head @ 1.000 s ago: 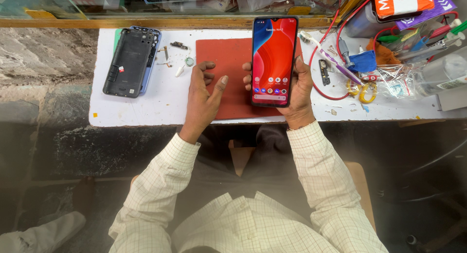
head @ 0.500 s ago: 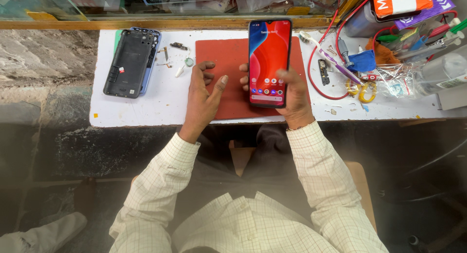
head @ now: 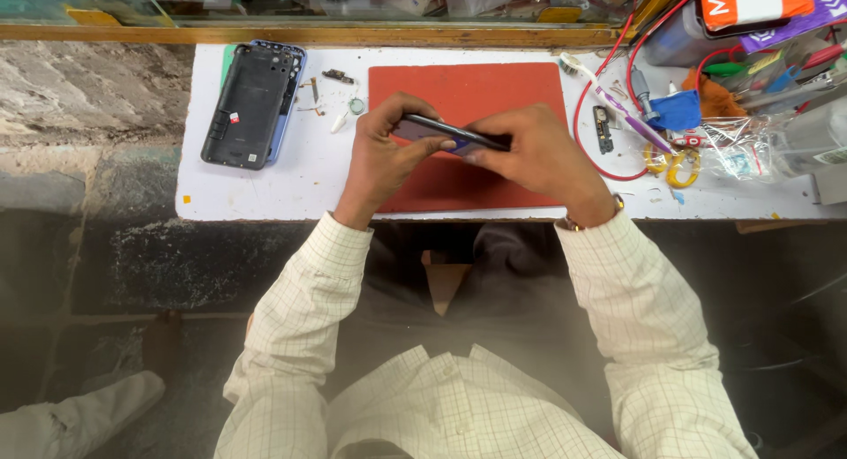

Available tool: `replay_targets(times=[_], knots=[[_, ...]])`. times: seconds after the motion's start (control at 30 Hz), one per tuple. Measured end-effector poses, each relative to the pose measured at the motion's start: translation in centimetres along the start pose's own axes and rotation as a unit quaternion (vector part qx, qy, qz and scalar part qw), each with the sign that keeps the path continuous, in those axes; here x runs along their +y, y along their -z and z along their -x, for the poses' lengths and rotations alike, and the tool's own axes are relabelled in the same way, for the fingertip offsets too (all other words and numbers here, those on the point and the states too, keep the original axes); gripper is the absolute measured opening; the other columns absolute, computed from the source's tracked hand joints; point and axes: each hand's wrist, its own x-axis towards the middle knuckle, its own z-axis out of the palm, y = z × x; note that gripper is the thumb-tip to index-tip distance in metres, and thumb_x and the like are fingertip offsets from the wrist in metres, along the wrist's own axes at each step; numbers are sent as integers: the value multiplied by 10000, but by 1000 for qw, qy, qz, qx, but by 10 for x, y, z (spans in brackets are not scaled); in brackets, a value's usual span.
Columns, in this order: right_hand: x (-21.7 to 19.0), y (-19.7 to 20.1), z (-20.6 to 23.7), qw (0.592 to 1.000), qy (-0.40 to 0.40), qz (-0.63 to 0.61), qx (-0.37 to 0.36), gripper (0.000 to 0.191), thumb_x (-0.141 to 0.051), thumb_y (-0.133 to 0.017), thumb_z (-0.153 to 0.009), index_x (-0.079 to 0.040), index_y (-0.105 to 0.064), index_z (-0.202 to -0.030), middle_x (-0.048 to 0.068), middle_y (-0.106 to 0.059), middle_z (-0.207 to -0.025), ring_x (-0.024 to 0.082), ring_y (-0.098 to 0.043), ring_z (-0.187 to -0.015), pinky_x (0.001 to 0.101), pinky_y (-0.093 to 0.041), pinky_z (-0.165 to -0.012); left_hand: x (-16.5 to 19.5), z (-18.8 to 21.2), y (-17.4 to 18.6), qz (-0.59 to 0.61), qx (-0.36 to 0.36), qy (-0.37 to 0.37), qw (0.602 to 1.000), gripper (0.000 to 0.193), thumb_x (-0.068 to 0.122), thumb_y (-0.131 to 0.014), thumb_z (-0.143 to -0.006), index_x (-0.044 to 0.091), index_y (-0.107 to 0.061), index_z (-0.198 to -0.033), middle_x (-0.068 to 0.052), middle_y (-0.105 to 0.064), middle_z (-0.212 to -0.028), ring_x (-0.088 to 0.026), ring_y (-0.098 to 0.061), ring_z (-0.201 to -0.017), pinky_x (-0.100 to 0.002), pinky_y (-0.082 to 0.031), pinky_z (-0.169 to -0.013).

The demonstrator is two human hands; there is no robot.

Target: The person cleans the exposed internals of a disassembled smartphone with a blue cloth and a toothbrush, then aligns the back cover over the phone body and presses it into place. They power the phone on, tap and swipe on the screen to test it, then set the phone on the mat and reach for an item at the side of the bench.

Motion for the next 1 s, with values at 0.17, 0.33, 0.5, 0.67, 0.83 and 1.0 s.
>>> replay_targets(times=[0.17, 0.33, 0.5, 0.67, 0.83, 1.0], knots=[[-3, -15, 20, 981, 83, -85, 155, 255, -15, -840, -853, 5, -749, -1091, 94, -758, -997, 177, -737, -887, 272, -579, -796, -22, 8, 0, 103, 21, 19, 994, 308, 37, -880, -850, 45, -653, -1057, -32, -724, -1023, -87, -688, -942, -241, -600, -827], [0, -31, 19, 974, 90, -51, 202, 254, 16, -847, -850, 5, -770, -1092, 89, -757, -999, 167, -726, -914, 265, -575, -803, -27, 10, -2, 105, 28, 28, 994, 312, 56, -872, -846, 40, -673, -1086, -24, -725, -1031, -81, -680, -930, -234, -591, -812], [6, -36, 13, 969, 100, -64, 216, 224, 35, -840, -862, -1, -771, -1072, 88, -752, -998, 165, -725, -914, 259, -582, -809, -27, 8, -2, 101, 24, 46, 993, 271, 77, -869, -869, 41, -683, -1062, -23, -730, -983, -72, -669, -898, -226, -571, -786], [8, -38, 10, 967, 125, -33, 218, 185, 14, -850, -856, -17, -764, -1017, 73, -750, -972, 168, -720, -889, 278, -546, -784, -27, 9, 0, 78, 17, 30, 996, 256, 92, -867, -873, 54, -671, -1033, -10, -716, -957, -70, -651, -880, -226, -555, -774], [7, -34, 11, 963, 152, 59, 217, 161, -67, -872, -848, -70, -764, -967, 19, -748, -911, 159, -684, -801, 335, -375, -771, -27, 9, 1, 84, 9, 26, 996, 240, 124, -853, -878, 71, -671, -1025, 0, -723, -959, -72, -667, -882, -233, -572, -781], [3, -34, 11, 951, 176, 117, 224, 146, -92, -869, -864, -100, -762, -963, 3, -751, -925, 165, -667, -818, 354, -361, -842, -24, 12, 2, 70, 5, 28, 997, 237, 107, -855, -875, 66, -672, -1019, -5, -721, -955, -75, -657, -868, -235, -561, -768]])
